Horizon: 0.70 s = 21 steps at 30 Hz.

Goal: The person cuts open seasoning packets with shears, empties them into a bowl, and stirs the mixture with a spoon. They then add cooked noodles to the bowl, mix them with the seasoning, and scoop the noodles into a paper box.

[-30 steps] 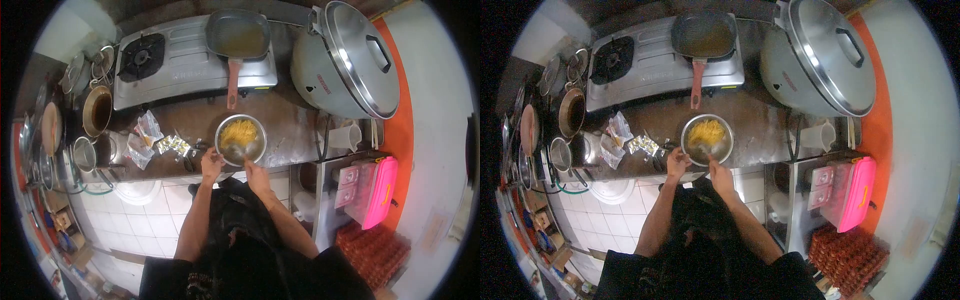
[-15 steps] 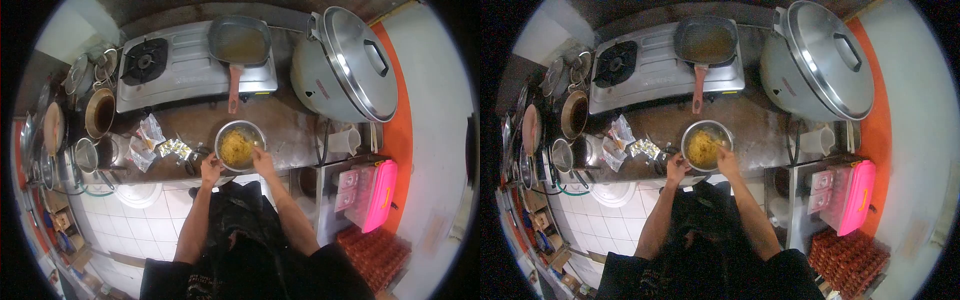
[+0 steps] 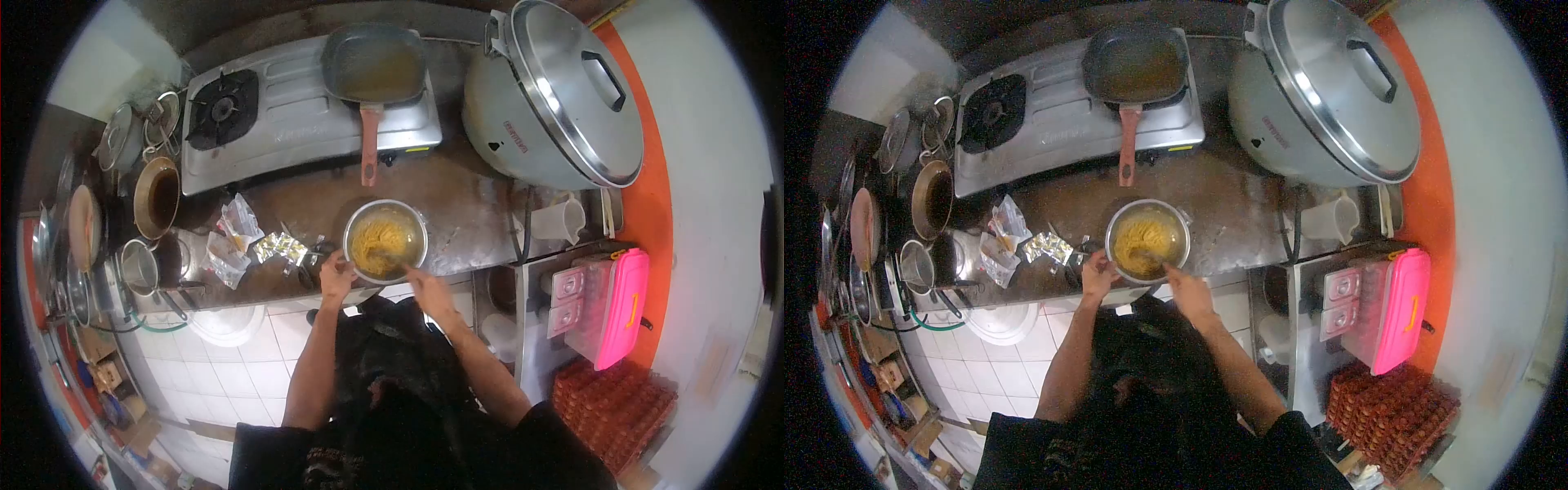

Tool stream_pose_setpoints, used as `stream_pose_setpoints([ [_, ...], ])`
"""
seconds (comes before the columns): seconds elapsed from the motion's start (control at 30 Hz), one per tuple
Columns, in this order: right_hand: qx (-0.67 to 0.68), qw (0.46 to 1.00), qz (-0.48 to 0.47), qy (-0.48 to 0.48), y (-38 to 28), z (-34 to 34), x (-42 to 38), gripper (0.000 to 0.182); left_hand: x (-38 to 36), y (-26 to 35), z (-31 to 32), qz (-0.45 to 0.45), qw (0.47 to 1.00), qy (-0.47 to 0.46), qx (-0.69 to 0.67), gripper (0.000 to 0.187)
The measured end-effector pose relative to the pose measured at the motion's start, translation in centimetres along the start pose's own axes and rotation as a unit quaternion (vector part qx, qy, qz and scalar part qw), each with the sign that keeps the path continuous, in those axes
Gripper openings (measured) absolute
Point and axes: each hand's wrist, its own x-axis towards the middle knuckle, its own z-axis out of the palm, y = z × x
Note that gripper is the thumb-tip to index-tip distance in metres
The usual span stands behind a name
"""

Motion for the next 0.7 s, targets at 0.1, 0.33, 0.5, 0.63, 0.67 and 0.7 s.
stream_pose_setpoints([
  [0.1,0.076,0.993,0.042,0.076,0.7,1.6,0.3,0.032,-1.2,1.8,0.9,-0.008,0.999,0.023,-0.037,0.041],
  [0.33,0.123,0.986,0.075,0.08,-2.2,-2.3,1.3,0.032,-1.4,1.7,-0.7,-0.044,0.998,-0.002,0.048,0.045],
  [0.5,0.103,0.992,-0.036,0.055,-1.2,1.5,0.9,0.034,0.6,2.3,-1.6,-0.033,0.998,-0.037,0.04,0.041],
  [0.63,0.077,0.995,-0.036,0.046,-0.6,1.3,-4.9,0.03,1.2,1.0,-3.3,-0.061,0.994,-0.081,0.04,0.043],
  [0.67,0.048,0.998,0.023,0.04,-0.1,1.3,-4.6,0.031,0.7,1.5,-3.4,-0.065,0.994,-0.079,0.046,0.043],
  [0.7,0.053,0.997,0.027,0.056,-0.4,1.6,-3.7,0.031,0.9,2.5,-3.1,-0.064,0.993,-0.08,0.051,0.044],
])
